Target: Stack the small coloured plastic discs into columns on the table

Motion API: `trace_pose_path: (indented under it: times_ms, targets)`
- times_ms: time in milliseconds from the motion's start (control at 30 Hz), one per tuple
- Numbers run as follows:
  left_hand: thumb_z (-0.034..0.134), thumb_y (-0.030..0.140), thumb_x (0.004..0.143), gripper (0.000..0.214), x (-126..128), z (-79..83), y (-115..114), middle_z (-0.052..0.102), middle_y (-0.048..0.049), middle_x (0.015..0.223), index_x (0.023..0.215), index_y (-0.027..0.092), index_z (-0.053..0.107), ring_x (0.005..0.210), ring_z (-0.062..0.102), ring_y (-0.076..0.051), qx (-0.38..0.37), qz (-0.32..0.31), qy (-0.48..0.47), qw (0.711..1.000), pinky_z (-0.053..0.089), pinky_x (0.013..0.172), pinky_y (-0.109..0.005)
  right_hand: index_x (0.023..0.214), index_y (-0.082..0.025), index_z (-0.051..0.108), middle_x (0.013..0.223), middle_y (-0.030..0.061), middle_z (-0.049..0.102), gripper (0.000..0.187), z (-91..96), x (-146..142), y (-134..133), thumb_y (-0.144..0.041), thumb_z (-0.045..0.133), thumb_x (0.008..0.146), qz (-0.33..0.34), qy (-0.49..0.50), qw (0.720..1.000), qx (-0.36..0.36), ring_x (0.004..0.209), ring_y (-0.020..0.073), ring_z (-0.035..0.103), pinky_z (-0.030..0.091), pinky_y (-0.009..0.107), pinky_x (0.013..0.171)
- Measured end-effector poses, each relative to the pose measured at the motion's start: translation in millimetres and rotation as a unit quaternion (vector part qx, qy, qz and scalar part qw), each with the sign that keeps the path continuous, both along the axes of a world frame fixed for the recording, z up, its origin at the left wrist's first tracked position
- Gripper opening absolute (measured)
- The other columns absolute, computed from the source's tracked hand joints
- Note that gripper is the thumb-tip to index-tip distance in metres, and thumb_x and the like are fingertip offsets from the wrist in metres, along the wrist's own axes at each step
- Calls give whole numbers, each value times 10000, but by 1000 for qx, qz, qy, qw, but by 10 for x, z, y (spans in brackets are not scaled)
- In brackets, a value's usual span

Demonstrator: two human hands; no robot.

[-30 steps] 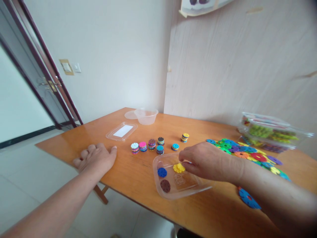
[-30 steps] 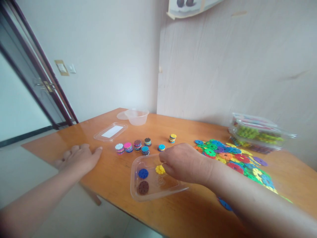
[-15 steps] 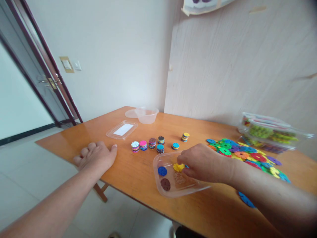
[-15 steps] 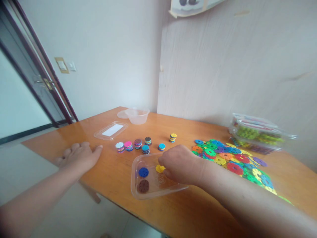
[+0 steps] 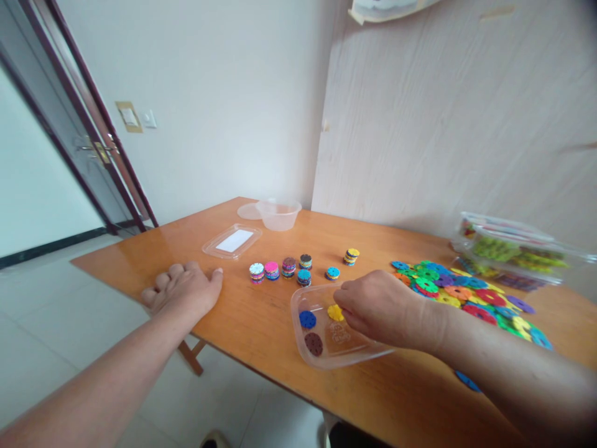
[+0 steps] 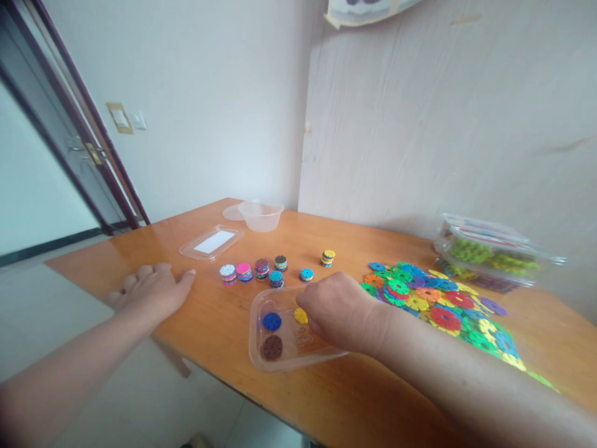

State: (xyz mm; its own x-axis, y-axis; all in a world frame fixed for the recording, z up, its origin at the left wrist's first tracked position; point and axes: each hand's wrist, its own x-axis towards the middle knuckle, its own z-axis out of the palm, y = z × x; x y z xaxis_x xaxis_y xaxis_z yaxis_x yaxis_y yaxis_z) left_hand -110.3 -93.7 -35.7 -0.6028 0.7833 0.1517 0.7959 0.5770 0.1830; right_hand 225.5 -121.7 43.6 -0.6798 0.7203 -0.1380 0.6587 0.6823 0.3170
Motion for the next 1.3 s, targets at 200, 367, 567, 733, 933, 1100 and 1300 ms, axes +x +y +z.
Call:
trace_pose_path:
  times_ms: [200,367,567,733,933,1100,1300]
  targets:
    - [312,671,828,748,7,5,-7,544,-261,1345,1269,138,596,1230,463,-460,4,0,3,1000,379,943,-616,873,-182,675,873,74,751,168,-49,22,-15,-183,507,879,28,30,999,31,721,232,699,347,298,547]
    - [314,670,823,753,3,-18,-7,548,-266,1331,1264,130,599,1239,454,-458,9,0,2,1000,378,943,-617,873,-186,690,893,77,760,195,10,-21,-53,-220,502,907,14,27,999,-24,753,210,690,364,292,599]
    - [298,677,825,760,-15,-49,10,546,-265,1329,1265,135,599,1237,452,-458,11,0,7,1000,364,949,-618,899,-222,728,886,48,768,239,127,13,-32,-217,489,905,-9,63,996,-57,789,202,696,394,277,659]
    - [302,692,823,763,-33,-54,21,543,-254,1335,1254,137,600,1231,457,-451,2,0,9,1000,380,944,-608,1089,-293,754,973,40,781,350,152,-41,-3,-158,518,868,1,60,993,-97,893,202,705,438,272,750]
    - [305,684,829,743,-28,-46,15,555,-251,1320,1239,144,608,1220,470,-443,5,0,10,1000,388,940,-608,1104,-305,769,958,49,783,377,89,-46,37,-155,520,865,29,55,994,-90,880,203,704,451,280,765]
    - [312,678,830,739,-14,-29,9,549,-251,1330,1245,142,605,1229,463,-450,1,-1,6,1000,386,940,-608,1113,-314,770,972,47,784,411,72,0,58,-128,517,847,18,55,994,-88,900,207,708,454,288,774]
    - [305,673,832,743,-3,-6,-3,544,-255,1333,1248,133,601,1230,460,-446,0,-2,4,1000,379,947,-610,1099,-308,767,1008,44,780,377,138,44,48,-159,500,878,-13,63,995,-80,930,218,706,451,300,780]
